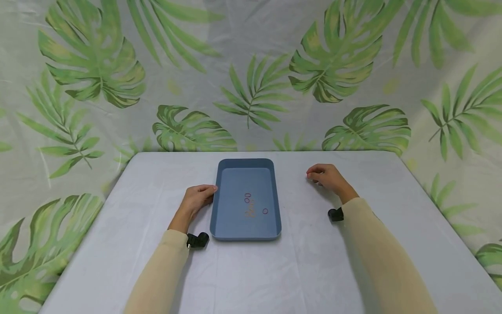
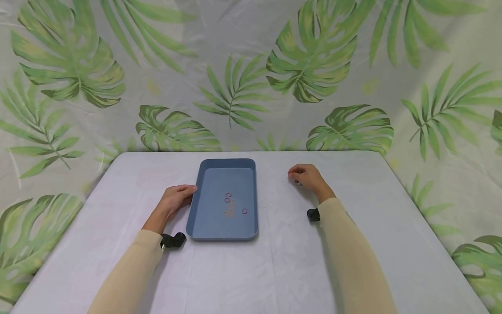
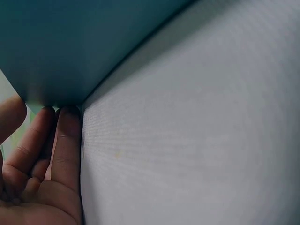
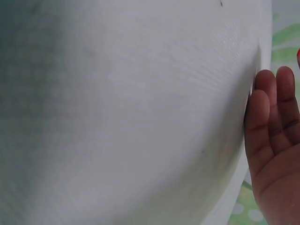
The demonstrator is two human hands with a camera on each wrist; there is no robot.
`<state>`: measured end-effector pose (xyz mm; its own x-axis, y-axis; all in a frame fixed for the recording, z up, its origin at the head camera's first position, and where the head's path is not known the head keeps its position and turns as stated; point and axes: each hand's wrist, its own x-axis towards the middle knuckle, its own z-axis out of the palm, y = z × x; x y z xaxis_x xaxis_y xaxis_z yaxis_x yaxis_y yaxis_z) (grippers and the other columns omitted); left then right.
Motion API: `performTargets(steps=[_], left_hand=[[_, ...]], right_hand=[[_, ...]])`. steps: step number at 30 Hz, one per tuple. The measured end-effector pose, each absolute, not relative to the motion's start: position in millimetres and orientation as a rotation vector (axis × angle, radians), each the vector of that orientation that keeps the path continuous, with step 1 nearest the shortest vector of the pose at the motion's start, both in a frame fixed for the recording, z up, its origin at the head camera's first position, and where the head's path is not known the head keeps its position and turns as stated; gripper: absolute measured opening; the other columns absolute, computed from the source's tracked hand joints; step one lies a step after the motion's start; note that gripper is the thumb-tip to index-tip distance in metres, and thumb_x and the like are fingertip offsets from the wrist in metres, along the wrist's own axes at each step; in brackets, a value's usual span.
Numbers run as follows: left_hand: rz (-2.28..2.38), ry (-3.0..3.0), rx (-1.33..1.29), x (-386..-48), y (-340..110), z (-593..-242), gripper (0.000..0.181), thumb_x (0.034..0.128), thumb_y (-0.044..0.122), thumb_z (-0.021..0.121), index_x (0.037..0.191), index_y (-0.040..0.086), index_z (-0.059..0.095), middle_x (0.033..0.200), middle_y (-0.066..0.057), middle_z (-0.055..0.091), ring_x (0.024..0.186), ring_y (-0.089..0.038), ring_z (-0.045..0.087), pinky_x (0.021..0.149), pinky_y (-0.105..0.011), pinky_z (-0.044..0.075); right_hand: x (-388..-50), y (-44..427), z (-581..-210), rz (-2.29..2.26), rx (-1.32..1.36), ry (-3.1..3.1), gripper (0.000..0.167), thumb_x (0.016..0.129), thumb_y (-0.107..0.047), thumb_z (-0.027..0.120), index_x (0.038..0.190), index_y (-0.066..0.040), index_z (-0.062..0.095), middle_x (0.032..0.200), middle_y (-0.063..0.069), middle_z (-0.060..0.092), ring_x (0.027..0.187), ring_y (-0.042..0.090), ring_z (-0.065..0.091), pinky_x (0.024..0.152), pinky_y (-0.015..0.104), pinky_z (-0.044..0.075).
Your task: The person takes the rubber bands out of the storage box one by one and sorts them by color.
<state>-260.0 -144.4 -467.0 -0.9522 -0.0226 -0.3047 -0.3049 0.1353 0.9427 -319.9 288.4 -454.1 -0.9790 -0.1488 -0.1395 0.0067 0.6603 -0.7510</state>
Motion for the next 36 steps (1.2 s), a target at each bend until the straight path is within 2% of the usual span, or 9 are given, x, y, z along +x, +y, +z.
performTargets(steps=[6, 14, 24, 30, 36], left_hand=[[1.898, 2.191, -0.346, -259.4, -143.2, -467.2, 0.041, 0.098, 0.023, 0.064, 0.132, -0.001, 0.062, 0.139, -0.019, 0.059, 0.124, -0.021, 0.06, 0.11, -0.038, 0.05], [1.889, 2.199, -0.326, -259.7, -144.3, -466.4, 0.043, 0.0983, 0.024, 0.063, 0.133, -0.001, 0.06, 0.141, -0.02, 0.057, 0.128, -0.023, 0.058, 0.111, -0.039, 0.049], [1.877, 2.192, -0.333, -259.6, -144.0, -466.8, 0.04, 0.0983, 0.024, 0.064, 0.13, -0.001, 0.063, 0.138, -0.018, 0.059, 0.118, -0.016, 0.061, 0.107, -0.034, 0.052], [1.888, 2.192, -0.334, -259.7, -143.9, -468.0, 0.04, 0.0981, 0.024, 0.064, 0.129, -0.001, 0.063, 0.137, -0.018, 0.06, 0.12, -0.017, 0.061, 0.107, -0.034, 0.052], [1.911, 2.204, -0.309, -256.4, -144.5, -463.9, 0.039, 0.0952, 0.026, 0.068, 0.123, -0.001, 0.068, 0.13, -0.016, 0.065, 0.111, -0.014, 0.064, 0.102, -0.034, 0.055]], right_hand=[[-319.1, 289.8, -453.9, -1.254, -0.097, 2.656, 0.03, 0.1, -0.027, 0.061, 0.119, -0.005, 0.067, 0.115, 0.014, 0.064, 0.097, 0.024, 0.058, 0.076, 0.025, 0.053], [-322.1, 288.8, -457.2, -1.195, -0.1, 2.673, 0.029, 0.099, -0.029, 0.062, 0.119, -0.008, 0.068, 0.117, 0.015, 0.066, 0.097, 0.024, 0.058, 0.075, 0.025, 0.049], [-319.2, 290.5, -454.7, -1.151, -0.023, 2.739, 0.027, 0.1, -0.027, 0.059, 0.117, -0.009, 0.069, 0.113, 0.014, 0.067, 0.093, 0.023, 0.057, 0.073, 0.024, 0.048], [-320.3, 291.4, -455.2, -1.116, -0.058, 2.718, 0.027, 0.099, -0.029, 0.061, 0.117, -0.01, 0.069, 0.118, 0.015, 0.065, 0.095, 0.023, 0.054, 0.074, 0.024, 0.048], [-320.3, 292.6, -455.9, -1.13, -0.042, 2.7, 0.029, 0.1, -0.028, 0.058, 0.12, -0.01, 0.068, 0.124, 0.015, 0.064, 0.099, 0.024, 0.055, 0.076, 0.024, 0.048]])
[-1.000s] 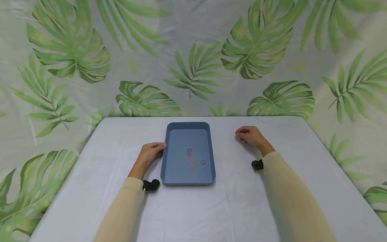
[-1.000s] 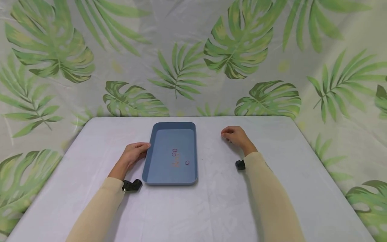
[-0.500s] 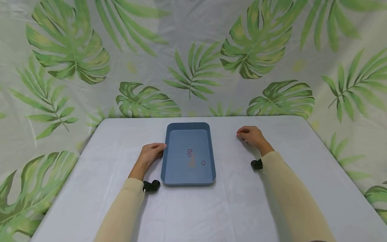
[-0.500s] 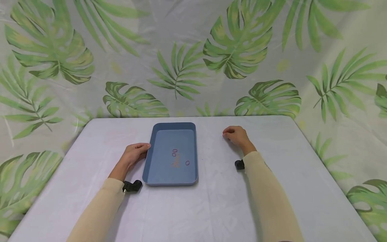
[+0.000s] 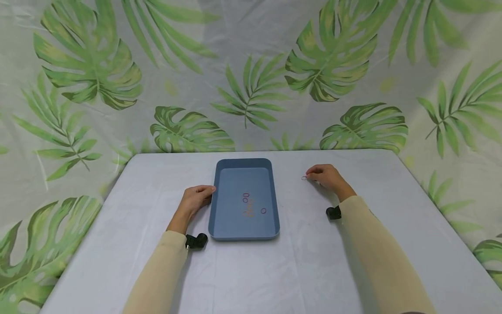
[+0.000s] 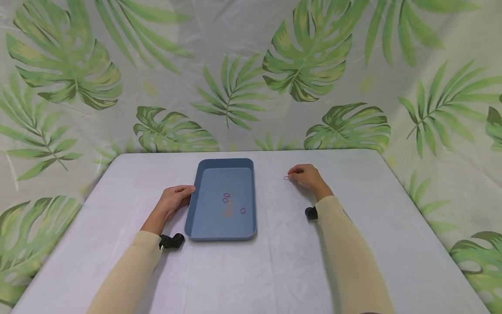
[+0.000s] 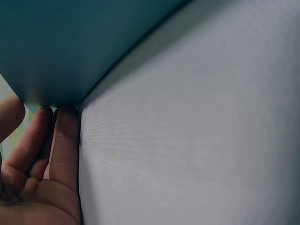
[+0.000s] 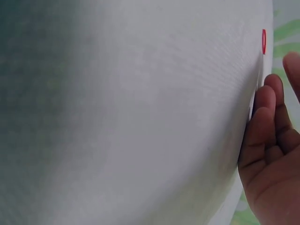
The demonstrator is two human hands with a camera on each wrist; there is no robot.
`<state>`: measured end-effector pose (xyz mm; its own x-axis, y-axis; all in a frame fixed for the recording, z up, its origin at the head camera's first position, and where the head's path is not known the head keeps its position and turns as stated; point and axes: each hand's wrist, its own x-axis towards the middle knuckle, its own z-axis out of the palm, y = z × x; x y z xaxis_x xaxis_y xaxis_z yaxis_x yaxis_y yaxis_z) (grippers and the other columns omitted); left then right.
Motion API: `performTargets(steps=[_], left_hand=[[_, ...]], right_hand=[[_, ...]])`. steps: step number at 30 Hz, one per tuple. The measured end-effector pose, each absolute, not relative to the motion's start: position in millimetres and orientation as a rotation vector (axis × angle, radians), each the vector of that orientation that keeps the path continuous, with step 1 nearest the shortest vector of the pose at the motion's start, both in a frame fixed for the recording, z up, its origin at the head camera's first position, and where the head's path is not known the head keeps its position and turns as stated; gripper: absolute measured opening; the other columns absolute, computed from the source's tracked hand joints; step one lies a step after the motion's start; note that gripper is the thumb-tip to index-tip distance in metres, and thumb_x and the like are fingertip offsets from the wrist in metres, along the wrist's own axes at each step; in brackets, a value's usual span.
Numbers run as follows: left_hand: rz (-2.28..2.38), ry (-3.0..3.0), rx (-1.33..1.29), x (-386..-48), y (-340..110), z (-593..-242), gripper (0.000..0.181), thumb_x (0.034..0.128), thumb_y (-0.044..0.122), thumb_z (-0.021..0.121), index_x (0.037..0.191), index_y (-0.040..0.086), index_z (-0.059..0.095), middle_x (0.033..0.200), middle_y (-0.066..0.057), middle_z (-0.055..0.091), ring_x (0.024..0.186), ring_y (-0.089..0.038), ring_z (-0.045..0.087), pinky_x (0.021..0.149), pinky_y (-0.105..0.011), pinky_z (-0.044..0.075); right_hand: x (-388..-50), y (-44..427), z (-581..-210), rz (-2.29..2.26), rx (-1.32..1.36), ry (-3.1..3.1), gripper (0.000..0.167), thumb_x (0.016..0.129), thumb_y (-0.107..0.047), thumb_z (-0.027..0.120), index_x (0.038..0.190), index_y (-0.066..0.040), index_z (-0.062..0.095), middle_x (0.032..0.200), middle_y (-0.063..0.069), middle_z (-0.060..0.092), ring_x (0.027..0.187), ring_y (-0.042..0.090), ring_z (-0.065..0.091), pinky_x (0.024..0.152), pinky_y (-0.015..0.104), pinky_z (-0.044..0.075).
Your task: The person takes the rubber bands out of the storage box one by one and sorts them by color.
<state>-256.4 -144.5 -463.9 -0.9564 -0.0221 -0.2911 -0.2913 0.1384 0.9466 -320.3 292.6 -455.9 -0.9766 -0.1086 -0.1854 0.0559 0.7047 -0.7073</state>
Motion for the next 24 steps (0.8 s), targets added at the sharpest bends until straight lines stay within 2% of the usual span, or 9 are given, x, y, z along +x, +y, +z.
performTargets(steps=[8, 17, 24], left_hand=[[1.888, 2.195, -0.325, -260.5, -143.6, -468.5, 0.04, 0.0988, 0.024, 0.063, 0.13, -0.001, 0.063, 0.14, -0.018, 0.058, 0.127, -0.021, 0.059, 0.111, -0.037, 0.049], [1.89, 2.2, -0.319, -258.8, -141.7, -466.4, 0.04, 0.0985, 0.023, 0.063, 0.13, -0.003, 0.062, 0.139, -0.019, 0.059, 0.119, -0.016, 0.061, 0.107, -0.035, 0.052], [1.894, 2.215, -0.332, -259.8, -142.7, -468.7, 0.039, 0.098, 0.022, 0.064, 0.128, -0.003, 0.064, 0.137, -0.02, 0.06, 0.118, -0.017, 0.061, 0.108, -0.037, 0.051]], right_hand=[[-317.1, 295.1, -446.2, -1.251, -0.005, 2.616, 0.042, 0.103, -0.036, 0.052, 0.133, -0.007, 0.06, 0.131, 0.017, 0.059, 0.114, 0.029, 0.057, 0.09, 0.033, 0.054], [-312.9, 291.7, -432.6, -1.361, -0.1, 2.579, 0.044, 0.103, -0.03, 0.053, 0.137, -0.002, 0.055, 0.138, 0.021, 0.055, 0.124, 0.036, 0.056, 0.1, 0.046, 0.053], [-312.1, 275.6, -417.8, -1.351, -0.233, 2.587, 0.043, 0.103, -0.029, 0.054, 0.136, 0.0, 0.055, 0.134, 0.023, 0.057, 0.121, 0.037, 0.056, 0.102, 0.054, 0.051]])
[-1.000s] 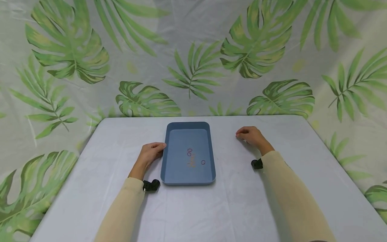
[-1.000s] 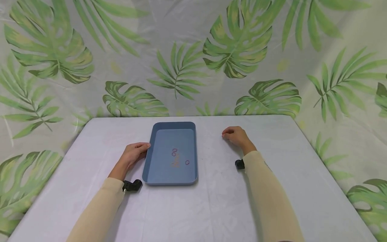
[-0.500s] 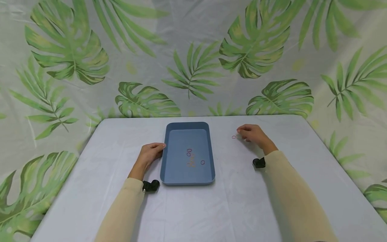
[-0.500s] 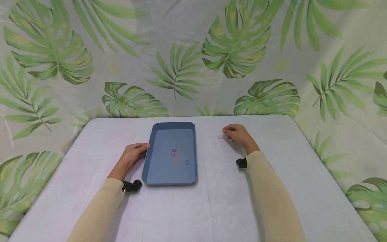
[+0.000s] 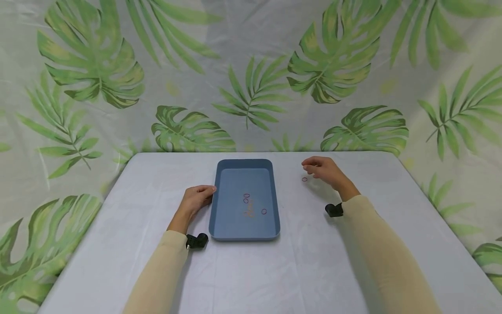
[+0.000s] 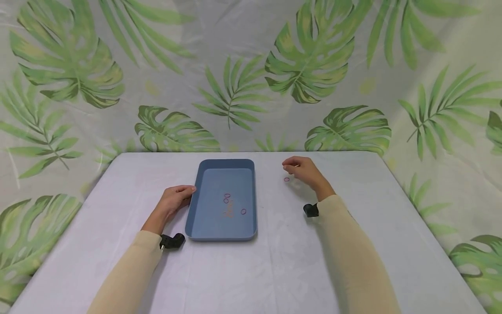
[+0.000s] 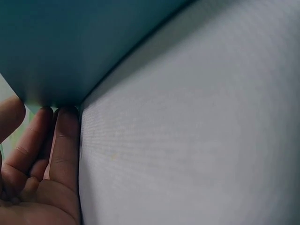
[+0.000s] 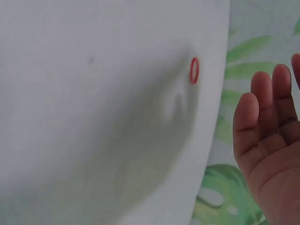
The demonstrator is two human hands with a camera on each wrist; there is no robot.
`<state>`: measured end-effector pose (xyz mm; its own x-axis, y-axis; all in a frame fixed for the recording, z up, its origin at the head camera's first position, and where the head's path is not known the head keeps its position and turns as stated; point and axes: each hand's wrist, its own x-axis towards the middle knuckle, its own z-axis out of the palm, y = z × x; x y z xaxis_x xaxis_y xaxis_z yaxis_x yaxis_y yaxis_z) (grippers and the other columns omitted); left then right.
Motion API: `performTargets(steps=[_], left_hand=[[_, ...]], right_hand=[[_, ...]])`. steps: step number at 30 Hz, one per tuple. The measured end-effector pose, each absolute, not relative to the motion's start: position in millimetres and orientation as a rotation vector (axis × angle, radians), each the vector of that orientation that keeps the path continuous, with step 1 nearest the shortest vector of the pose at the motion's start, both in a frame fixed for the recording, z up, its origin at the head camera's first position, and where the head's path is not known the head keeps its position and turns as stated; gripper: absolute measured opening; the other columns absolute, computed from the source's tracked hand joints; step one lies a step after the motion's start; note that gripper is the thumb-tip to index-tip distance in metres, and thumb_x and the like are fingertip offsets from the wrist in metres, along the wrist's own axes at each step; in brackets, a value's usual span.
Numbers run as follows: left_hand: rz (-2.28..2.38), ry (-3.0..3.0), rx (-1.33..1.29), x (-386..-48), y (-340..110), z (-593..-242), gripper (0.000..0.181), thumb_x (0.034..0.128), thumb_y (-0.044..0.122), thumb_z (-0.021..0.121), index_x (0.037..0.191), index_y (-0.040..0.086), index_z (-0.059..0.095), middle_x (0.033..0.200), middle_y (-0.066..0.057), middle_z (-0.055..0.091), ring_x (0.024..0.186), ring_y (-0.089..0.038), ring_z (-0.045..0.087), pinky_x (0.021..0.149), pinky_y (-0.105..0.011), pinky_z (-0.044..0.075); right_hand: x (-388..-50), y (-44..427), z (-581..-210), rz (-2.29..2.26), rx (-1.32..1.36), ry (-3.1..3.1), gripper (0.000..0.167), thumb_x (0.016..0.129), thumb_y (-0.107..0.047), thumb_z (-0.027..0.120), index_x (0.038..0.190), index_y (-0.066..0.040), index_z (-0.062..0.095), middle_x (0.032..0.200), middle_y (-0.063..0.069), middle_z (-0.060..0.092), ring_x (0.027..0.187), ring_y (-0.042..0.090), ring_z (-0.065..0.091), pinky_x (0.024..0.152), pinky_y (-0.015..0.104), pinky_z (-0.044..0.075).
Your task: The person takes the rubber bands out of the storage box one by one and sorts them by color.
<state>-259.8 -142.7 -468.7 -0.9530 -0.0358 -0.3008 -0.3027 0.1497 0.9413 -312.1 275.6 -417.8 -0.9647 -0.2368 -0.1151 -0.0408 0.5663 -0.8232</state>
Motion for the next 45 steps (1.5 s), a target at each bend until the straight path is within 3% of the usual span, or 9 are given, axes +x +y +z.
performTargets(steps=[7, 13, 16, 23, 31, 37, 45], left_hand=[[1.883, 2.226, -0.336, -259.7, -142.8, -468.3, 0.039, 0.0982, 0.022, 0.063, 0.129, -0.001, 0.063, 0.138, -0.019, 0.06, 0.121, -0.019, 0.06, 0.109, -0.038, 0.051], [1.9, 2.204, -0.342, -259.2, -142.6, -468.1, 0.04, 0.098, 0.022, 0.063, 0.131, -0.002, 0.062, 0.139, -0.019, 0.059, 0.124, -0.022, 0.059, 0.11, -0.04, 0.05], [1.9, 2.201, -0.339, -259.3, -143.3, -468.3, 0.04, 0.0979, 0.022, 0.064, 0.131, -0.001, 0.062, 0.139, -0.019, 0.059, 0.125, -0.022, 0.058, 0.11, -0.04, 0.05], [1.893, 2.195, -0.325, -258.6, -145.6, -468.2, 0.041, 0.0988, 0.023, 0.062, 0.132, -0.001, 0.061, 0.141, -0.019, 0.058, 0.128, -0.024, 0.057, 0.111, -0.041, 0.049], [1.889, 2.207, -0.324, -260.0, -145.7, -470.0, 0.04, 0.0972, 0.025, 0.065, 0.129, 0.0, 0.064, 0.137, -0.017, 0.06, 0.117, -0.017, 0.062, 0.107, -0.037, 0.052], [1.89, 2.206, -0.335, -259.5, -145.5, -470.4, 0.04, 0.0974, 0.025, 0.065, 0.129, 0.001, 0.064, 0.137, -0.017, 0.06, 0.121, -0.021, 0.06, 0.109, -0.039, 0.051], [1.894, 2.209, -0.329, -258.9, -144.6, -468.8, 0.04, 0.0975, 0.024, 0.064, 0.129, 0.0, 0.064, 0.137, -0.018, 0.06, 0.12, -0.02, 0.061, 0.108, -0.039, 0.051]], right_hand=[[-308.9, 253.7, -405.3, -1.31, -0.334, 2.598, 0.038, 0.103, -0.025, 0.055, 0.133, -0.002, 0.058, 0.132, 0.022, 0.059, 0.117, 0.037, 0.057, 0.1, 0.055, 0.051], [-306.0, 232.8, -395.2, -1.26, -0.417, 2.603, 0.032, 0.101, -0.027, 0.058, 0.128, -0.01, 0.063, 0.129, 0.016, 0.062, 0.115, 0.038, 0.057, 0.089, 0.049, 0.054], [-303.5, 220.2, -389.9, -1.251, -0.498, 2.597, 0.03, 0.1, -0.027, 0.06, 0.125, -0.011, 0.065, 0.127, 0.015, 0.063, 0.113, 0.033, 0.06, 0.09, 0.046, 0.054], [-292.6, 188.8, -388.3, -1.205, -0.719, 2.564, 0.022, 0.098, -0.015, 0.063, 0.118, -0.009, 0.069, 0.121, 0.017, 0.067, 0.104, 0.026, 0.062, 0.093, 0.04, 0.054], [-278.3, 168.0, -400.9, -1.094, -0.862, 2.569, 0.023, 0.096, -0.007, 0.062, 0.118, -0.004, 0.068, 0.119, 0.02, 0.067, 0.104, 0.026, 0.063, 0.09, 0.039, 0.057], [-271.2, 159.0, -411.0, -1.007, -1.004, 2.592, 0.02, 0.092, 0.001, 0.063, 0.111, -0.001, 0.07, 0.112, 0.016, 0.069, 0.099, 0.024, 0.065, 0.087, 0.036, 0.059], [-266.9, 150.9, -418.5, -0.81, -1.222, 2.615, 0.018, 0.088, 0.003, 0.065, 0.102, -0.003, 0.073, 0.103, 0.008, 0.068, 0.098, 0.024, 0.065, 0.089, 0.043, 0.059]])
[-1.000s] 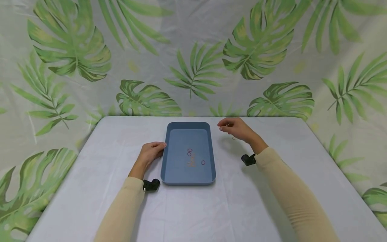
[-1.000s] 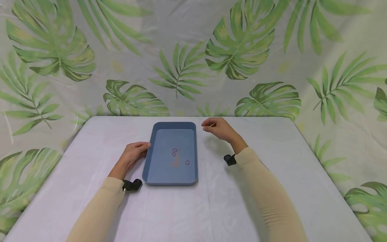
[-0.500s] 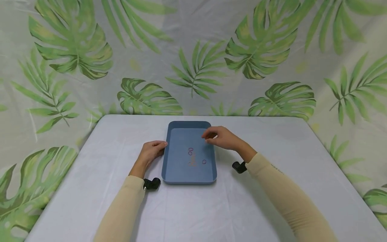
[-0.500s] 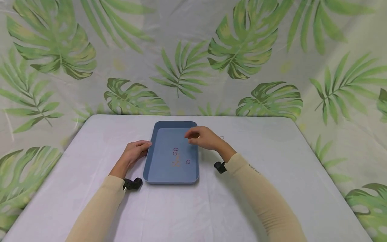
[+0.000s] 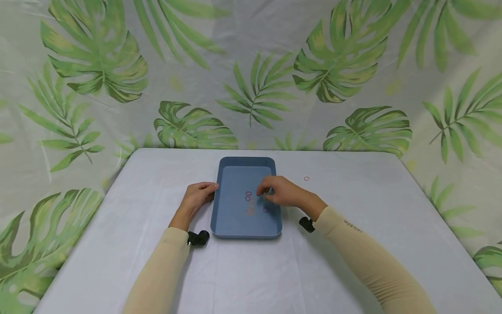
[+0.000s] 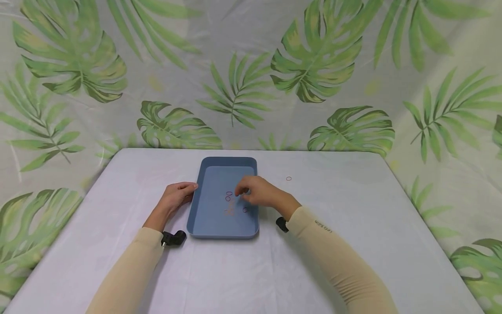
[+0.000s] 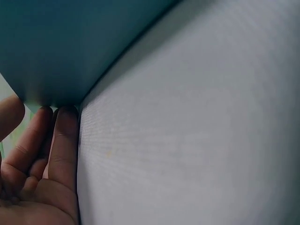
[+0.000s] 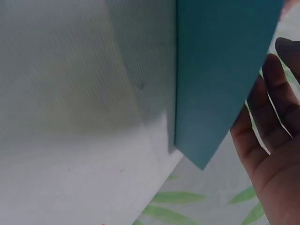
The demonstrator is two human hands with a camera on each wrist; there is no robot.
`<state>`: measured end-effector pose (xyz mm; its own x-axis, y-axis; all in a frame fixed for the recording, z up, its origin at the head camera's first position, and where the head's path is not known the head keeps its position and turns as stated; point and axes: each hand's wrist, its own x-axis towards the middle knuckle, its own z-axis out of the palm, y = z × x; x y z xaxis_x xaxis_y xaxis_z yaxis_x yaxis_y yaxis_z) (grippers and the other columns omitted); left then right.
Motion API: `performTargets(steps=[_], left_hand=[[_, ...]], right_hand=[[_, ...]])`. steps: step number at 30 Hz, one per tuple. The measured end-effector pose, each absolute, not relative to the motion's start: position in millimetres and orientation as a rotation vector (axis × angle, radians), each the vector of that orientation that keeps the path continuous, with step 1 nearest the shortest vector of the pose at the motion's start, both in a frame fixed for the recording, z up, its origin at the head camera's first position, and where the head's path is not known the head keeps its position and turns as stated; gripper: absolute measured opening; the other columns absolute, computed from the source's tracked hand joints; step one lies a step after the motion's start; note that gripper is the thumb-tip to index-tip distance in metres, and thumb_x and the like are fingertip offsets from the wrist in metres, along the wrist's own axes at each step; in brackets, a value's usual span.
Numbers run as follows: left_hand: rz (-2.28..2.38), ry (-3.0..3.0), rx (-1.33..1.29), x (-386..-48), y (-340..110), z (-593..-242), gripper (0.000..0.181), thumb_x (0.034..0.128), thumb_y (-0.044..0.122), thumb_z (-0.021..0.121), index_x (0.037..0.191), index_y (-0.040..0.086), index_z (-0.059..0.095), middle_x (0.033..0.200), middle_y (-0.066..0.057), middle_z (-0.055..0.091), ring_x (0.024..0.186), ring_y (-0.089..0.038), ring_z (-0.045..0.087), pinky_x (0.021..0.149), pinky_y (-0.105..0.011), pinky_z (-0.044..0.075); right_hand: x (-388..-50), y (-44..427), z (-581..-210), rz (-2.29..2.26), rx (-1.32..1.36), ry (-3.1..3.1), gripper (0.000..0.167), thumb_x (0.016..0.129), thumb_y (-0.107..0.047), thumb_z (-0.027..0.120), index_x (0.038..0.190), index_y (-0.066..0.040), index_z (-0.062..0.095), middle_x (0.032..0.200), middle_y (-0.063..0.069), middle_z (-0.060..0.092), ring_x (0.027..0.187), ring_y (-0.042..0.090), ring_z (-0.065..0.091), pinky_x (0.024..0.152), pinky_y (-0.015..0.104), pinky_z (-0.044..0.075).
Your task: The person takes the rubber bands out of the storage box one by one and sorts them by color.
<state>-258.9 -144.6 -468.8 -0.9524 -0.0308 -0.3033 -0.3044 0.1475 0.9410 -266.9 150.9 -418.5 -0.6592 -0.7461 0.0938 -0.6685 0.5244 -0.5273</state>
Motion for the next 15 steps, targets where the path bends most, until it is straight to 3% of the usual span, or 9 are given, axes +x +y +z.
performTargets(steps=[7, 15], left_hand=[[1.91, 2.201, -0.324, -259.2, -144.1, -468.7, 0.039, 0.097, 0.022, 0.065, 0.128, -0.001, 0.064, 0.136, -0.018, 0.061, 0.113, -0.015, 0.062, 0.107, -0.037, 0.052], [1.914, 2.195, -0.316, -258.9, -145.2, -469.5, 0.039, 0.0972, 0.022, 0.065, 0.128, -0.001, 0.064, 0.136, -0.017, 0.061, 0.111, -0.012, 0.062, 0.105, -0.034, 0.053]], right_hand=[[-261.1, 145.8, -422.3, -0.461, -1.322, 2.733, 0.015, 0.084, -0.001, 0.07, 0.095, -0.011, 0.075, 0.1, 0.003, 0.068, 0.098, 0.021, 0.061, 0.089, 0.039, 0.055], [-255.5, 142.3, -429.7, -0.218, -1.409, 2.808, 0.011, 0.084, -0.008, 0.075, 0.091, -0.016, 0.077, 0.097, 0.001, 0.068, 0.092, 0.02, 0.058, 0.08, 0.036, 0.056]])
